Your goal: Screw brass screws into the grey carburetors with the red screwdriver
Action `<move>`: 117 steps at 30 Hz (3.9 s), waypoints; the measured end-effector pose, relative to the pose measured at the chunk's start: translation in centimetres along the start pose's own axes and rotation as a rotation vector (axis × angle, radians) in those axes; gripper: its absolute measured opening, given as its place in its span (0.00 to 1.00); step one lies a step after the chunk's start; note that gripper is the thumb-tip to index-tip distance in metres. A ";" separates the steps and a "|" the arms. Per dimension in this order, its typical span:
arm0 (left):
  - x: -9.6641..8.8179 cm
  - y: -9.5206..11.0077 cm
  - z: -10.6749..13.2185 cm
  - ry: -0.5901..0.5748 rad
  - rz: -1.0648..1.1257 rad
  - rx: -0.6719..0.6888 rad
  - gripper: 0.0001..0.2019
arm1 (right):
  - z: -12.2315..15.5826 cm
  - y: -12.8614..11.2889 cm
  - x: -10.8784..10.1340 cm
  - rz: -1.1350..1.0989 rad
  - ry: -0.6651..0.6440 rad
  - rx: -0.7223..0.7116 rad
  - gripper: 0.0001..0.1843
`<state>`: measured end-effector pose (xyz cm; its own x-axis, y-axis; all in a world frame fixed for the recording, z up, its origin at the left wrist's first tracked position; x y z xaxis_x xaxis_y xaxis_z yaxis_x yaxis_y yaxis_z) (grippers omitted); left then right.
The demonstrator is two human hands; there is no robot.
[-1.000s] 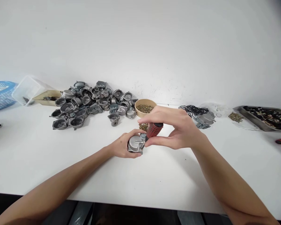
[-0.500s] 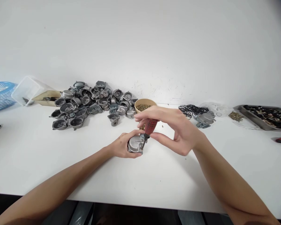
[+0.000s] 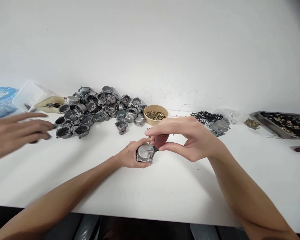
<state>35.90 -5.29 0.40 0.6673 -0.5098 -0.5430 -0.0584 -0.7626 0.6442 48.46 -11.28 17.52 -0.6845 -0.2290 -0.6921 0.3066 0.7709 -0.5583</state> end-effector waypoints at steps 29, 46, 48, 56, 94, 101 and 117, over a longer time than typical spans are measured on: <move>-0.2 0.3 -0.2 0.003 -0.005 -0.044 0.37 | -0.5 1.2 -0.4 -0.125 0.094 0.018 0.19; -0.1 0.4 -0.4 -0.021 -0.022 -0.127 0.37 | -0.1 2.0 -0.2 -0.102 0.139 0.128 0.23; -0.2 0.3 -0.3 -0.017 -0.030 -0.126 0.37 | -0.1 2.2 -0.3 -0.108 0.114 0.142 0.21; -0.2 -0.3 -0.1 -0.012 -0.050 -0.069 0.41 | 0.3 2.6 -0.6 -0.186 -0.001 0.093 0.23; 0.1 1.1 0.1 -0.097 -0.453 -0.176 0.29 | 15.6 13.4 -0.7 -0.646 0.661 0.792 0.07; 0.2 1.2 0.0 -0.089 -0.489 -0.122 0.27 | 15.2 13.8 0.0 -0.688 0.647 0.796 0.07; -0.2 0.8 0.0 -0.034 -0.357 -0.143 0.28 | 16.2 15.0 0.6 -0.725 0.643 0.860 0.06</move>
<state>35.77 -5.81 1.02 0.6014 -0.2367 -0.7631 0.2791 -0.8327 0.4782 63.37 -9.44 1.29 -0.9920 0.0786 0.0985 -0.1055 -0.0902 -0.9903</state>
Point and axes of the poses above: each hand's wrist, its own z-axis away from the middle knuckle, its own x-axis out of the palm, y = z × x, the point moved 7 cm from there along -z, towards the middle knuckle, and after that the axes turned 12 degrees about x, right-handed, at the moved point
